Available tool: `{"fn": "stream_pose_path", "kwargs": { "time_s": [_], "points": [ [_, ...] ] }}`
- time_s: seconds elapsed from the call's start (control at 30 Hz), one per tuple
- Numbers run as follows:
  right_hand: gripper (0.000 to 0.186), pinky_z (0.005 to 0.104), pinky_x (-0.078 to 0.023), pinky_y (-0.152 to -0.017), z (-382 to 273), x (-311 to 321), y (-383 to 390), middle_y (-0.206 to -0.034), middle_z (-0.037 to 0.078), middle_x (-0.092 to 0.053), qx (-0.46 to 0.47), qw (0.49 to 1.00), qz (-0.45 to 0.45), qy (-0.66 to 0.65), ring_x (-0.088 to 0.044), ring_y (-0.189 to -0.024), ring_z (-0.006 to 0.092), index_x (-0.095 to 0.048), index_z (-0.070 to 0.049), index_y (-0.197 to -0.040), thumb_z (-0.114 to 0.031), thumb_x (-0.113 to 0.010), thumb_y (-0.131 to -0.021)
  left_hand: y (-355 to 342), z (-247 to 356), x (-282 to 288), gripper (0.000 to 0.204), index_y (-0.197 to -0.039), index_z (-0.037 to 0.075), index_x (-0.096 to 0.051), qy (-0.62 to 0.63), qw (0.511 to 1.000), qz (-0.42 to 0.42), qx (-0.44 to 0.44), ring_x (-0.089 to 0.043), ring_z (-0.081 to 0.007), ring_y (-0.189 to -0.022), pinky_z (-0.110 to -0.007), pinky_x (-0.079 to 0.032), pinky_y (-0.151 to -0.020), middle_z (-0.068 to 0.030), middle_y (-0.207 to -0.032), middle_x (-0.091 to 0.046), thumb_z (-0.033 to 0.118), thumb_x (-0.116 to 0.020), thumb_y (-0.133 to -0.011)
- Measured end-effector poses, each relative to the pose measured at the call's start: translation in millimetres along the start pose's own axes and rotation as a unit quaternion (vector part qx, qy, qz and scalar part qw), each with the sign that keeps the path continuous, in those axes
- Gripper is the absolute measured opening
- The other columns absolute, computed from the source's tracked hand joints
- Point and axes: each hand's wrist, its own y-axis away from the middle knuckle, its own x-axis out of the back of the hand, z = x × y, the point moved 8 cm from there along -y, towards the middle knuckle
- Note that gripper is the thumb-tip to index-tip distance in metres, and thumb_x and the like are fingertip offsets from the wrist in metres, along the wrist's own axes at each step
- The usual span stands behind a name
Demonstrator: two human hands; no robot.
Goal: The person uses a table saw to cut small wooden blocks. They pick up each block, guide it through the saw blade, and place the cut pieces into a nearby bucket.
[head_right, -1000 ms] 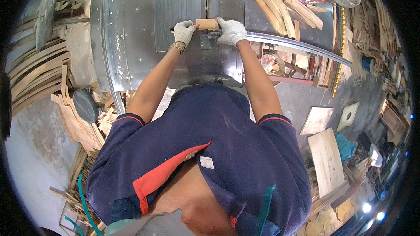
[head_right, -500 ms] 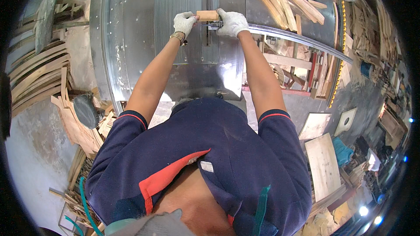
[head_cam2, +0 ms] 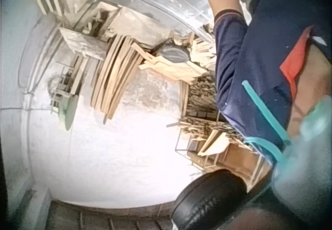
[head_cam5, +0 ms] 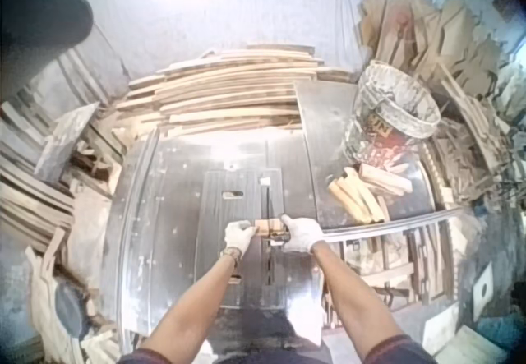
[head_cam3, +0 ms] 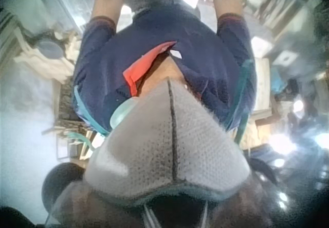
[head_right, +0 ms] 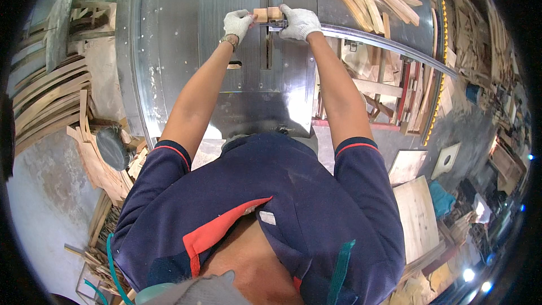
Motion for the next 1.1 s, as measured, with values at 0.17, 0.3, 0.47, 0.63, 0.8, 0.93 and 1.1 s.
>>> {"fn": "stream_pose_path", "kwargs": {
  "time_s": [0.17, 0.3, 0.47, 0.63, 0.8, 0.93, 1.1],
  "points": [
    [0.086, 0.0514, -0.059, -0.093, -5, -7, 10, -0.115, 0.019, -0.077, 0.001, 1.0, 0.012, 0.002, -0.074, -0.109, 0.0406, -0.053, -0.019, -0.151, -0.037, -0.081, -0.072, 12, -2, 5, 0.021, -0.098, -0.001, -0.082, -0.064, 0.998, -0.004, -0.023, -0.068, -0.0094, -0.069, -0.028, -0.053, -0.063, -0.0044, -0.078, -0.076, 0.017, -0.082, -0.089],
    [0.089, 0.0525, -0.059, -0.093, -9, -23, 33, -0.116, 0.019, -0.077, 0.001, 1.0, 0.0, -0.012, -0.074, -0.109, 0.0408, -0.053, -0.02, -0.152, -0.037, -0.083, -0.07, 37, -20, 4, 0.023, -0.098, -0.001, -0.083, -0.047, 0.999, -0.003, -0.013, -0.068, -0.0094, -0.069, -0.028, -0.052, -0.064, -0.0045, -0.077, -0.076, 0.02, -0.082, -0.089],
    [0.089, 0.0533, -0.059, -0.092, -25, -51, 82, -0.113, 0.019, -0.077, 0.001, 1.0, -0.007, -0.016, -0.074, -0.107, 0.0414, -0.052, -0.021, -0.152, -0.034, -0.084, -0.069, 85, -50, 8, 0.022, -0.097, -0.001, -0.083, -0.058, 0.998, -0.007, -0.027, -0.066, -0.0087, -0.069, -0.027, -0.051, -0.064, -0.003, -0.076, -0.074, 0.02, -0.081, -0.09],
    [0.088, 0.0536, -0.059, -0.093, -33, -95, 140, -0.112, 0.02, -0.076, -0.002, 1.0, -0.016, -0.026, -0.073, -0.108, 0.0416, -0.051, -0.021, -0.152, -0.031, -0.084, -0.071, 159, -67, 13, 0.024, -0.099, 0.003, -0.083, -0.114, 0.993, -0.029, -0.022, -0.063, -0.0103, -0.068, -0.032, -0.049, -0.064, -0.0036, -0.073, -0.072, 0.025, -0.079, -0.093],
    [0.086, 0.051, -0.06, -0.097, -59, -126, 202, -0.117, 0.019, -0.076, 0.0, 0.998, -0.048, -0.034, -0.073, -0.113, 0.0402, -0.052, -0.016, -0.152, -0.029, -0.084, -0.073, 221, -97, 25, 0.027, -0.096, 0.005, -0.081, -0.157, 0.984, -0.047, -0.067, -0.059, -0.0138, -0.067, -0.035, -0.048, -0.066, -0.0069, -0.071, -0.07, 0.032, -0.078, -0.092],
    [0.085, 0.0477, -0.056, -0.105, -61, -149, 240, -0.136, 0.019, -0.068, 0.05, 0.992, 0.034, -0.112, -0.068, -0.123, 0.0381, -0.052, -0.015, -0.151, -0.032, -0.084, -0.073, 255, -102, 26, 0.031, -0.091, 0.007, -0.08, -0.173, 0.981, -0.063, -0.066, -0.066, -0.0248, -0.066, -0.041, -0.05, -0.067, -0.0127, -0.071, -0.07, 0.037, -0.08, -0.086],
    [0.071, 0.0428, -0.055, -0.105, -61, -151, 258, -0.128, 0.018, -0.071, 0.004, 0.949, -0.028, -0.313, -0.071, -0.119, 0.035, -0.059, -0.005, -0.141, -0.024, -0.082, -0.076, 274, -133, 26, 0.027, -0.097, 0.002, -0.078, -0.044, 0.993, -0.11, -0.007, -0.065, -0.0129, -0.07, -0.033, -0.05, -0.065, -0.006, -0.077, -0.074, 0.028, -0.083, -0.089]
  ]
}}
